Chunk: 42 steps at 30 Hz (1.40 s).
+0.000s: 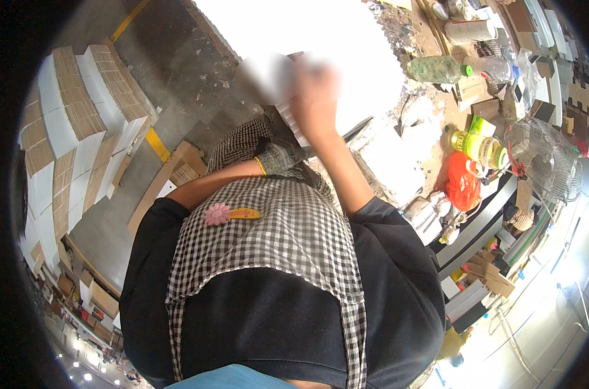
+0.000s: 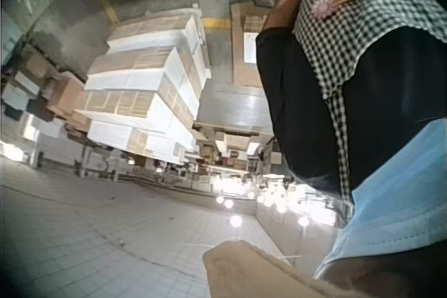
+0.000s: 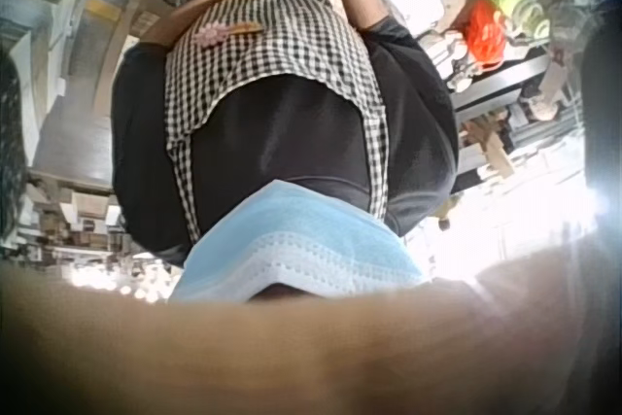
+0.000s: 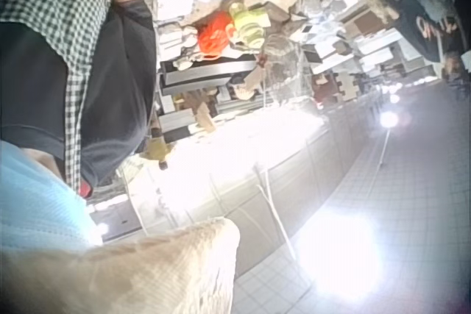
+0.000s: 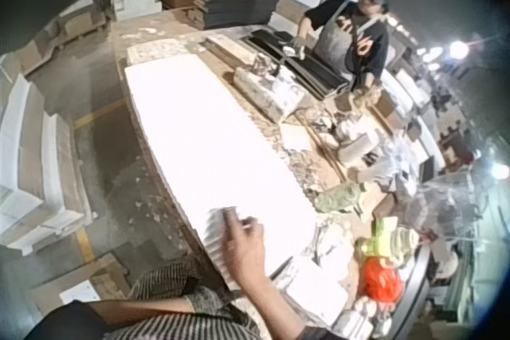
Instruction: The person smooths a large white foam sheet on a workbench using a small black tool and a white cloth. They repeatedly rub the surface and edges, then flip the sheet to treat the other side.
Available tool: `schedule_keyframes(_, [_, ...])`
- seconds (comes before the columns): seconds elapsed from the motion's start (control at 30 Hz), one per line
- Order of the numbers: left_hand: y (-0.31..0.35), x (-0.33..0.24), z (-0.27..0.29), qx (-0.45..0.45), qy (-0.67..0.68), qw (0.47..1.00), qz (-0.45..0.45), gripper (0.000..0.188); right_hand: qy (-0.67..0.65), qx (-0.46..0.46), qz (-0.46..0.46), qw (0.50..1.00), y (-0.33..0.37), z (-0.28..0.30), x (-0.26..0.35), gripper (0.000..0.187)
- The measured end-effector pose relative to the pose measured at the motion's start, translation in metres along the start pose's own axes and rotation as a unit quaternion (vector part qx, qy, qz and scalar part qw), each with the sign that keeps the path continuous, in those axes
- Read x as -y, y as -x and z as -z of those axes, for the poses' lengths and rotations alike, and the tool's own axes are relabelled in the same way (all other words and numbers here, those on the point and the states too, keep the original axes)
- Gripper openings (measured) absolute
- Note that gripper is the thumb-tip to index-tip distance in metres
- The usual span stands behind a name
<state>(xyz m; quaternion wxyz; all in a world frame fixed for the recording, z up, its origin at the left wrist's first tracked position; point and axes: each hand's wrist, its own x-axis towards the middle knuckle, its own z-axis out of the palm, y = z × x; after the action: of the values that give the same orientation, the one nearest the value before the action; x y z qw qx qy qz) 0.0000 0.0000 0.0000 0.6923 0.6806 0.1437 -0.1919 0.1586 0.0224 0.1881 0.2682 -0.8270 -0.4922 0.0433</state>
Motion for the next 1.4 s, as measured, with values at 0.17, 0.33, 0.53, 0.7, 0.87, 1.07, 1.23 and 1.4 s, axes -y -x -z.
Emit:
schedule_keyframes(0.17, [0.007, -0.015, 0.008, 0.016, -0.095, 0.995, -0.023, 0.073, 0.023, -0.011, 0.062, 0.998, 0.019, -0.007, 0.036, 0.056])
schedule_keyframes(0.33, [0.027, -0.046, 0.021, 0.069, -0.350, 0.933, -0.038, 0.061, -0.068, 0.044, 0.122, 0.989, 0.029, -0.004, 0.048, 0.058])
schedule_keyframes(0.53, [0.009, -0.036, 0.015, 0.086, -0.444, 0.892, -0.014, 0.054, 0.082, -0.027, 0.114, 0.990, -0.037, 0.016, -0.081, 0.039])
schedule_keyframes(0.7, [0.001, 0.021, 0.006, 0.030, -0.279, 0.960, 0.012, 0.056, 0.164, -0.133, -0.060, 0.976, -0.078, 0.041, -0.147, 0.044])
schedule_keyframes(0.87, [-0.002, 0.040, 0.002, -0.009, -0.413, 0.897, -0.153, 0.058, -0.095, 0.051, 0.115, 0.988, -0.035, -0.002, -0.069, 0.057])
schedule_keyframes(1.07, [0.004, 0.032, 0.005, -0.006, -0.525, 0.827, -0.202, 0.062, 0.114, -0.102, 0.127, 0.980, -0.081, 0.036, -0.175, 0.031])
schedule_keyframes(1.23, [0.001, 0.030, 0.005, -0.010, -0.443, 0.872, -0.206, 0.031, 0.123, -0.152, 0.027, 0.980, -0.110, 0.043, -0.175, 0.046])
schedule_keyframes(1.4, [-0.006, 0.054, -0.003, -0.086, -0.438, 0.859, -0.252, 0.026, 0.022, 0.037, 0.307, 0.951, -0.053, -0.001, -0.070, 0.060])
